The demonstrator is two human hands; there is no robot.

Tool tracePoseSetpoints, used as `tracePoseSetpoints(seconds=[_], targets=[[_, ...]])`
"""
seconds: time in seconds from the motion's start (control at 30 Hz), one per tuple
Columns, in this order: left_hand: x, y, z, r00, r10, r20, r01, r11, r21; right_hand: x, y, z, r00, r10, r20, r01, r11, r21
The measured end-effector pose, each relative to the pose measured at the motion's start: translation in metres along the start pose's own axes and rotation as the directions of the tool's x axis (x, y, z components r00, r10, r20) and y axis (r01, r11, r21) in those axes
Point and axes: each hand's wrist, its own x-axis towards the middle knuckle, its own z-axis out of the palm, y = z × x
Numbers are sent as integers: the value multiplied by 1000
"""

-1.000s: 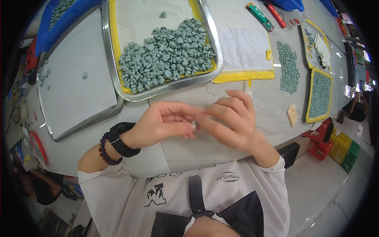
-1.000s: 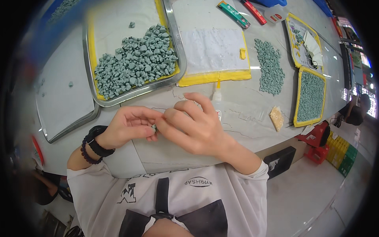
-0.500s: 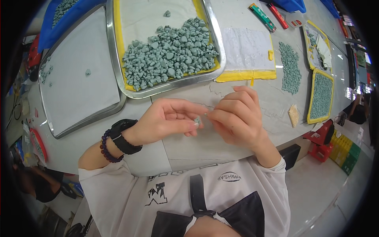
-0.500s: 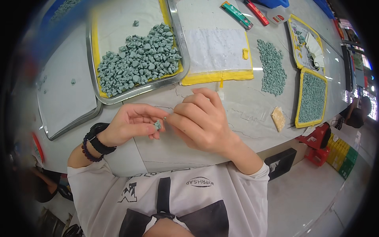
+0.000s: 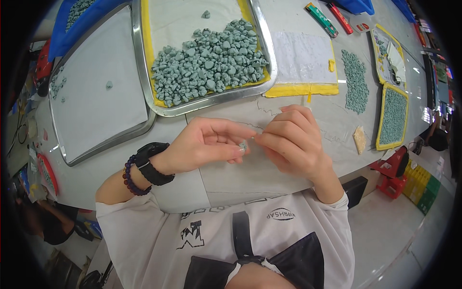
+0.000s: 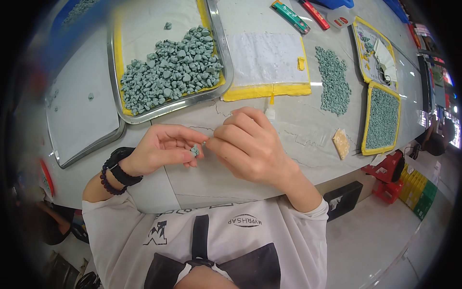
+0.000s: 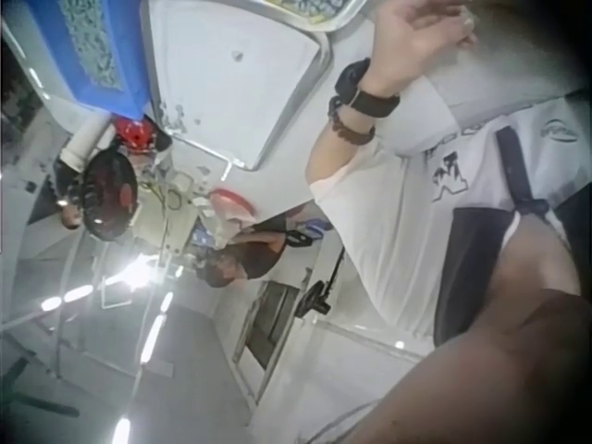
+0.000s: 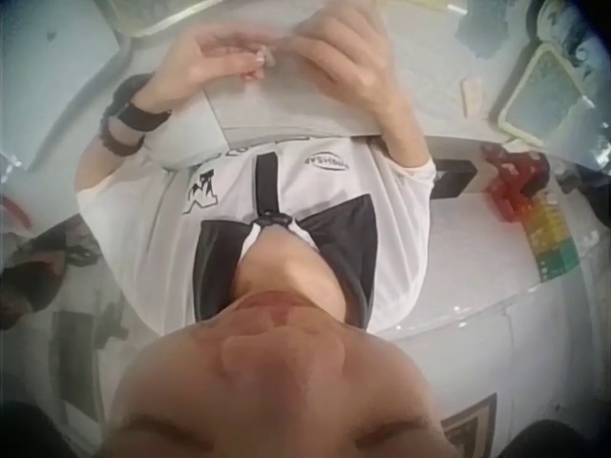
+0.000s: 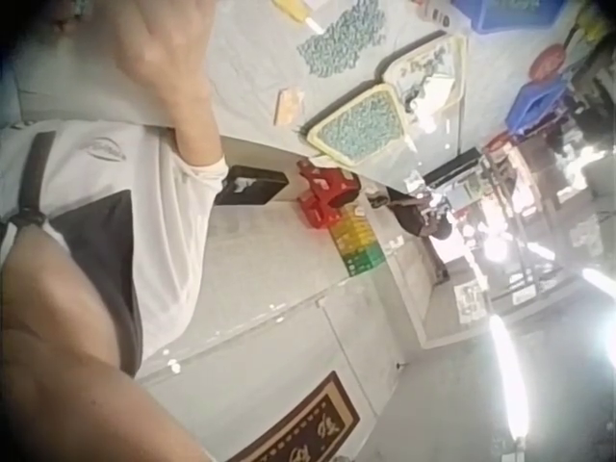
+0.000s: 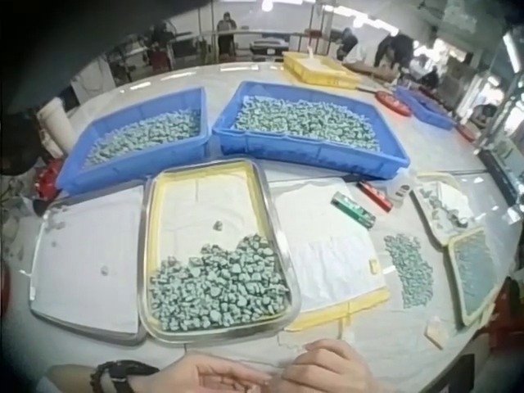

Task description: Assembling small green plastic components on a factory assembly line using glue.

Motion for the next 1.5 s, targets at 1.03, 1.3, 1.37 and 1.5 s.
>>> tracePoseSetpoints(seconds=[1.03, 1.3, 1.37, 1.5], targets=[[0, -8, -1, 996, 78, -37, -78, 997, -7, -1, -7, 2, 965, 211, 154, -253, 899, 356], [0, -6, -1, 994, 102, -31, -102, 995, 20, 0, -10, 4, 968, 222, 117, -250, 895, 369], [0, -6, -1, 993, 109, -36, -108, 994, 28, 0, -10, 5, 970, 219, 104, -242, 902, 357], [0, -10, -4, 990, 142, 9, -142, 989, 35, -2, -11, 6, 969, 227, 96, -246, 905, 347]])
